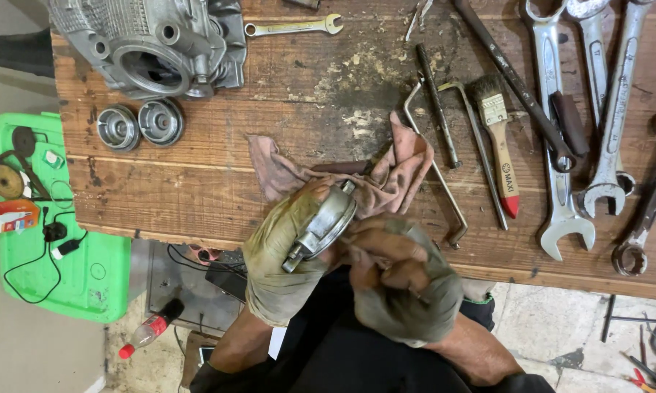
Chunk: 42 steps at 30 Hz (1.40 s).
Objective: The person is cleaning the ring grooves of a motorcycle piston using a small metal pick tool on a wooden workbench.
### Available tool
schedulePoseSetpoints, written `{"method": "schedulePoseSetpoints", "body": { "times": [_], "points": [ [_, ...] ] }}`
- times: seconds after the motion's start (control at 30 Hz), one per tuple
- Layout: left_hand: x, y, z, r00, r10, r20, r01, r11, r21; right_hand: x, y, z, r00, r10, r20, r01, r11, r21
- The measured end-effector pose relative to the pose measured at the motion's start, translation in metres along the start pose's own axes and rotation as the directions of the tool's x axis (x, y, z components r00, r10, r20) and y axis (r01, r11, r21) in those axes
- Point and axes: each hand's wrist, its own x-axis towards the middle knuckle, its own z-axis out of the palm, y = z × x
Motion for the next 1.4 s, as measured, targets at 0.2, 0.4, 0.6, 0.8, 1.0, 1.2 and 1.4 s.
{"method": "schedulePoseSetpoints", "body": {
  "times": [0.2, 0.4, 0.6, 0.8, 1.0, 1.2, 1.4],
  "points": [
    [0.0, 0.0, 0.0, 1.0, -0.021, 0.0, 0.021, 1.0, 0.021, 0.002, -0.001, -0.001, 0.998, -0.062, 0.008, 0.062, 0.998, 0.018],
    [-0.001, -0.004, 0.002, 0.999, -0.005, -0.037, 0.01, 0.994, 0.112, -0.004, 0.01, 0.0, 0.999, -0.02, -0.048, 0.017, 0.998, -0.063],
    [-0.001, -0.003, 0.0, 0.999, -0.013, -0.038, 0.014, 0.999, 0.04, 0.005, -0.001, 0.001, 0.968, 0.167, 0.185, -0.075, 0.905, -0.419],
    [-0.004, -0.011, 0.004, 0.994, -0.107, -0.014, 0.107, 0.992, 0.069, 0.003, 0.004, 0.012, 0.986, 0.122, 0.113, -0.13, 0.989, 0.063],
    [0.009, -0.017, -0.01, 0.991, 0.073, 0.116, -0.061, 0.992, -0.107, -0.009, 0.013, 0.019, 0.858, 0.337, -0.386, -0.301, 0.941, 0.154],
    [0.018, 0.004, -0.037, 0.966, -0.024, 0.259, 0.008, 0.998, 0.062, -0.017, 0.014, 0.018, 0.865, 0.349, -0.362, -0.349, 0.935, 0.068],
    [0.021, 0.014, -0.033, 0.949, -0.092, 0.302, 0.064, 0.993, 0.101, -0.021, 0.018, 0.017, 0.824, 0.424, -0.375, -0.384, 0.906, 0.18]
  ]
}}
